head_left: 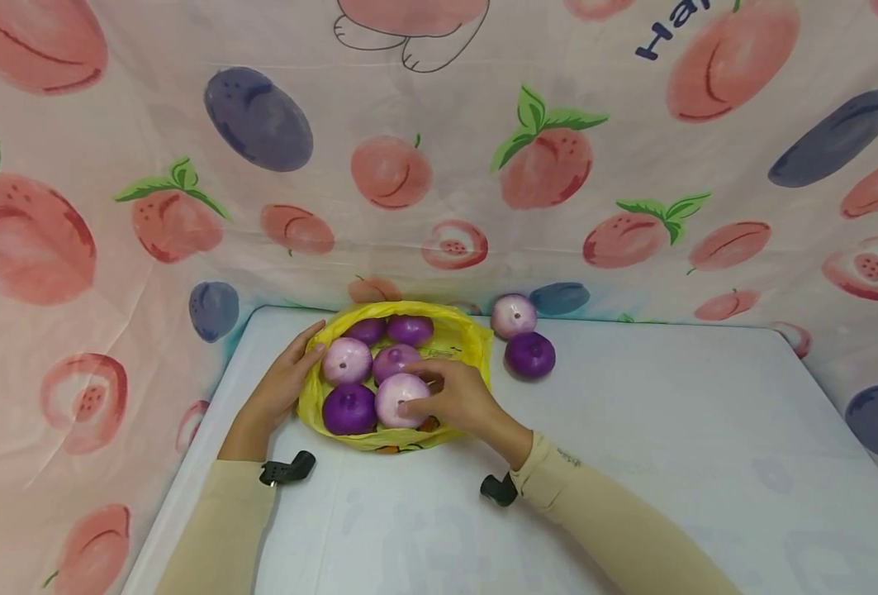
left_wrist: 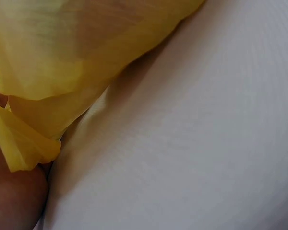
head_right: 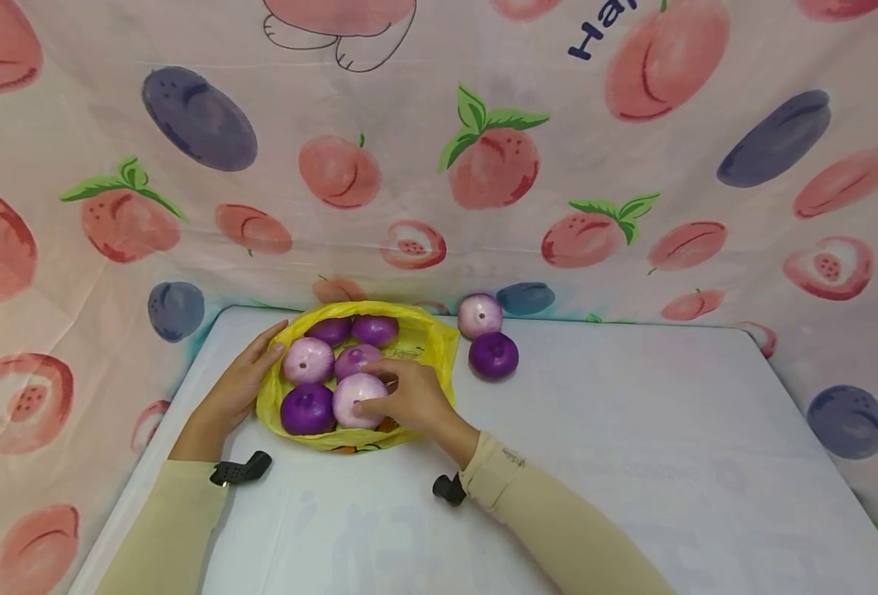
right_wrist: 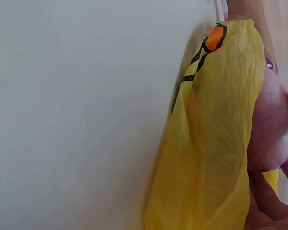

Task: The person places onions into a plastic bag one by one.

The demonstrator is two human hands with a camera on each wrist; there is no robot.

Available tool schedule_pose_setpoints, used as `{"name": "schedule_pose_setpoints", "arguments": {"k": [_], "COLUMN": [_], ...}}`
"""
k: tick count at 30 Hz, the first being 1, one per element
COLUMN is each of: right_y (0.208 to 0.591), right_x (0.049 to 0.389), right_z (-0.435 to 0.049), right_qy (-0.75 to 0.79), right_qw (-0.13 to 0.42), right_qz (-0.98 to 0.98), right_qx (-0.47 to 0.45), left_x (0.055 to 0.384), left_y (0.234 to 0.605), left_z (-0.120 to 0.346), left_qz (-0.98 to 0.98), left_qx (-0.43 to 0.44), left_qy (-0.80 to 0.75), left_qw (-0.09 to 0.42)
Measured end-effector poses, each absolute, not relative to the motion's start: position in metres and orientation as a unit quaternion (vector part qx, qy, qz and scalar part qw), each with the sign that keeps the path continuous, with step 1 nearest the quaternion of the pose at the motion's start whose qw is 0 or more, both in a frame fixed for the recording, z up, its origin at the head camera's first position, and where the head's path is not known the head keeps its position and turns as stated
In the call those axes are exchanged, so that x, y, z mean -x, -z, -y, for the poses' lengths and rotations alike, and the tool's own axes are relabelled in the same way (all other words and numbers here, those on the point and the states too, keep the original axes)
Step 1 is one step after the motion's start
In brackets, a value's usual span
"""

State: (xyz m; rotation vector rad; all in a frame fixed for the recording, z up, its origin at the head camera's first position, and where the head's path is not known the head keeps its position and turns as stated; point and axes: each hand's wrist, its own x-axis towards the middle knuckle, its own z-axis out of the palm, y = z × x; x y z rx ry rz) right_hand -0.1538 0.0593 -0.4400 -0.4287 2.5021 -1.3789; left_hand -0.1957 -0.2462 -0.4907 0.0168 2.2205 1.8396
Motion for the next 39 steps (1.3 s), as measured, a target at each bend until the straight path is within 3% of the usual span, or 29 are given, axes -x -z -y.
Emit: {"name": "schedule_pose_setpoints", "arguments": {"k": [30,39], "right_y": [0.442,0.428], "right_x": [0.152,0.155], "right_z": [-0.060,-0.075], "right_qy": [0.458,0.476], "right_qw": [0.148,0.136], "right_qz": [-0.862,-0.860], "right_qx": [0.158,0.122], "left_x": [0.195,0.195], "left_y": [0.489,0.489], "left_z": [0.246,0.245], "left_qz": [-0.763,-0.762], "left_qx": [-0.004,-0.005], "left_qy": [-0.633,-0.635], "left_qw": [0.129,0.129]}}
